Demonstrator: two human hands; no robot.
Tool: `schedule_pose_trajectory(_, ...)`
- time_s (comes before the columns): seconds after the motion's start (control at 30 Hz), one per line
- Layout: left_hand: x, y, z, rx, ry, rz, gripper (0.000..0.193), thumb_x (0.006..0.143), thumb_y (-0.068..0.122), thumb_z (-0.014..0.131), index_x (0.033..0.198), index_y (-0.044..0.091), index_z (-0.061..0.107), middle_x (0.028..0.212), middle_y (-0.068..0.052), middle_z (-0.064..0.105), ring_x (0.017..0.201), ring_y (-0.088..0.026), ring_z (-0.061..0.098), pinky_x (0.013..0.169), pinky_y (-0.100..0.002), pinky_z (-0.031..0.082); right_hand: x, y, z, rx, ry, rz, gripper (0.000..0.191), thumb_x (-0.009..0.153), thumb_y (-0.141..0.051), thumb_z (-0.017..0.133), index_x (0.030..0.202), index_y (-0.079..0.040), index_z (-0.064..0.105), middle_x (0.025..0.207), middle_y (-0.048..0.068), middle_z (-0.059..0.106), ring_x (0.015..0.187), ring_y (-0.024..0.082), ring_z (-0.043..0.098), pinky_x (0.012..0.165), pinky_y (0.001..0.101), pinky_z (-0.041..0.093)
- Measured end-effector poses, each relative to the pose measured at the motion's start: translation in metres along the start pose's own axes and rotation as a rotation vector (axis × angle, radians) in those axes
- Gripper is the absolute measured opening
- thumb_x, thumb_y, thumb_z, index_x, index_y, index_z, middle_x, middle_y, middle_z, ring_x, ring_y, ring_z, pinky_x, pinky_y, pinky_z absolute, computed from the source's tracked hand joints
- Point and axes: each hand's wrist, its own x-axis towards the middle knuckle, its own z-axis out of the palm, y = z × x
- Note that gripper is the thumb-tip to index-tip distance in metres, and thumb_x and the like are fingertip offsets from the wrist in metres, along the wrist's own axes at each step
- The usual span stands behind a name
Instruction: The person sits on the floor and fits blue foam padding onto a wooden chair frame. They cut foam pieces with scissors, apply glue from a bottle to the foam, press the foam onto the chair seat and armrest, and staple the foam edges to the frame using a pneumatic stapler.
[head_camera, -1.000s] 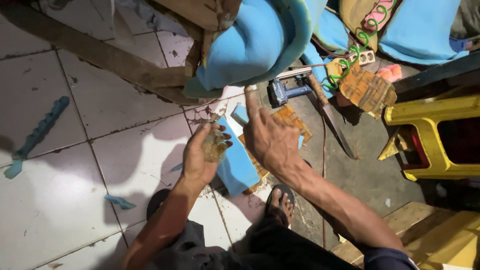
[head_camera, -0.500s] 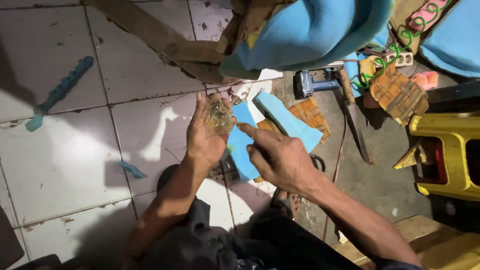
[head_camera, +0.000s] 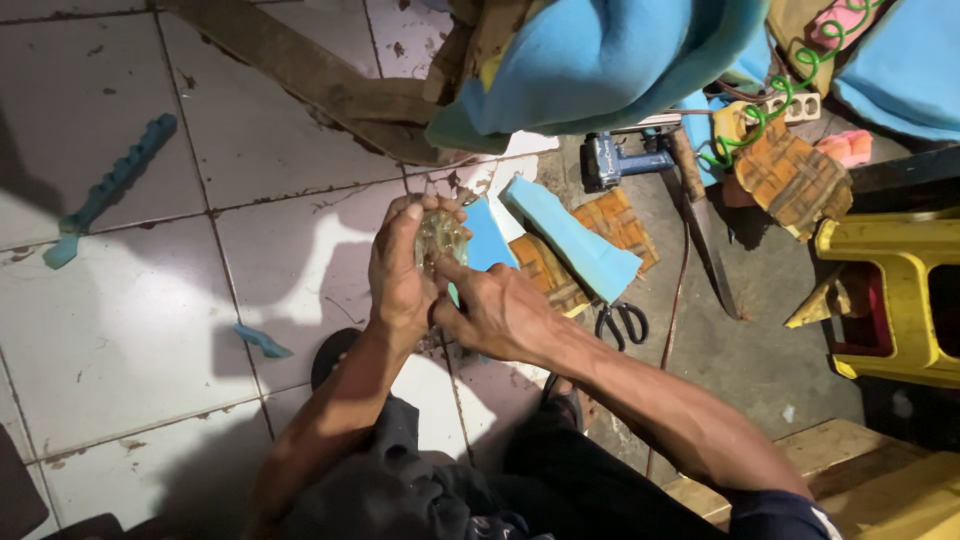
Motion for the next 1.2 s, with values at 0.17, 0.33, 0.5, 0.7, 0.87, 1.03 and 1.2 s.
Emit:
schedule_pose_trajectory(0.17,-0.010,0.000,0.003,0.091,0.004,0.024,0.016,0.106,0.016,0.051,0.110,0.001,0.056,0.106,-0.012,0.064,0.099,-0.023,0.066,0.093,-0.039,0.059,0.001,0.016,0.007,0.232,-0.014,-0.099,0.038,0.089,-0.021,0.061,0.123,-0.006,0.057,0.060,0.019,0.063,0.057,0.031,0.066,0.059,0.0459,0.052)
schedule_pose_trajectory(0.33,-0.007,-0.003,0.005,0.155,0.060,0.024,0.011,0.104,0.012,0.050,0.105,0.002,0.055,0.099,-0.011,0.061,0.088,-0.021,0.064,0.082,-0.039,0.058,-0.002,0.021,0.002,0.325,0.017,-0.137,0.045,0.088,-0.018,0.059,0.132,-0.009,0.059,0.060,0.014,0.063,0.053,0.025,0.064,0.054,0.0426,0.053)
schedule_pose_trajectory(0.5,0.011,0.001,0.001,0.119,0.168,0.091,0.013,0.106,0.015,0.051,0.105,0.003,0.055,0.099,-0.011,0.061,0.089,-0.022,0.063,0.084,-0.041,0.059,-0.028,0.013,-0.020,0.122,0.062,-0.146,0.065,0.087,-0.012,0.057,0.152,-0.015,0.048,0.050,0.012,0.060,0.042,0.025,0.059,0.049,0.0374,0.054)
schedule_pose_trajectory(0.7,0.005,0.013,0.028,-0.070,0.052,-0.223,0.030,0.101,0.032,0.047,0.117,0.009,0.058,0.108,-0.006,0.064,0.098,-0.020,0.067,0.082,-0.042,0.060,-0.058,0.019,-0.061,-0.158,0.638,-0.317,0.059,0.088,-0.007,0.066,0.145,-0.012,0.053,0.070,0.006,0.068,0.055,0.021,0.067,0.052,0.0366,0.054)
schedule_pose_trajectory(0.87,0.000,0.017,0.038,-0.027,-0.054,-0.453,0.045,0.095,0.047,0.040,0.114,0.011,0.059,0.106,-0.008,0.067,0.096,-0.028,0.071,0.076,-0.041,0.062,-0.047,0.016,-0.031,-0.250,0.441,-0.348,0.055,0.088,-0.008,0.067,0.142,-0.018,0.057,0.075,0.003,0.071,0.052,0.019,0.065,0.047,0.0348,0.054)
schedule_pose_trajectory(1.03,0.015,0.007,0.001,0.055,0.202,-0.290,0.024,0.106,0.029,0.054,0.112,0.006,0.058,0.103,-0.011,0.065,0.092,-0.028,0.067,0.072,-0.040,0.058,-0.061,0.025,-0.028,-0.310,0.499,-0.387,0.064,0.088,-0.008,0.068,0.150,-0.014,0.051,0.067,-0.001,0.066,0.044,0.013,0.057,0.038,0.0311,0.050)
schedule_pose_trajectory(1.2,0.012,-0.011,-0.019,0.084,0.091,-0.267,0.020,0.103,0.026,0.054,0.108,0.008,0.060,0.102,-0.009,0.066,0.089,-0.025,0.068,0.074,-0.043,0.060,-0.069,0.041,-0.074,-0.659,0.998,-0.135,0.066,0.095,-0.010,0.068,0.157,-0.018,0.046,0.070,0.000,0.063,0.047,0.014,0.051,0.041,0.0343,0.042)
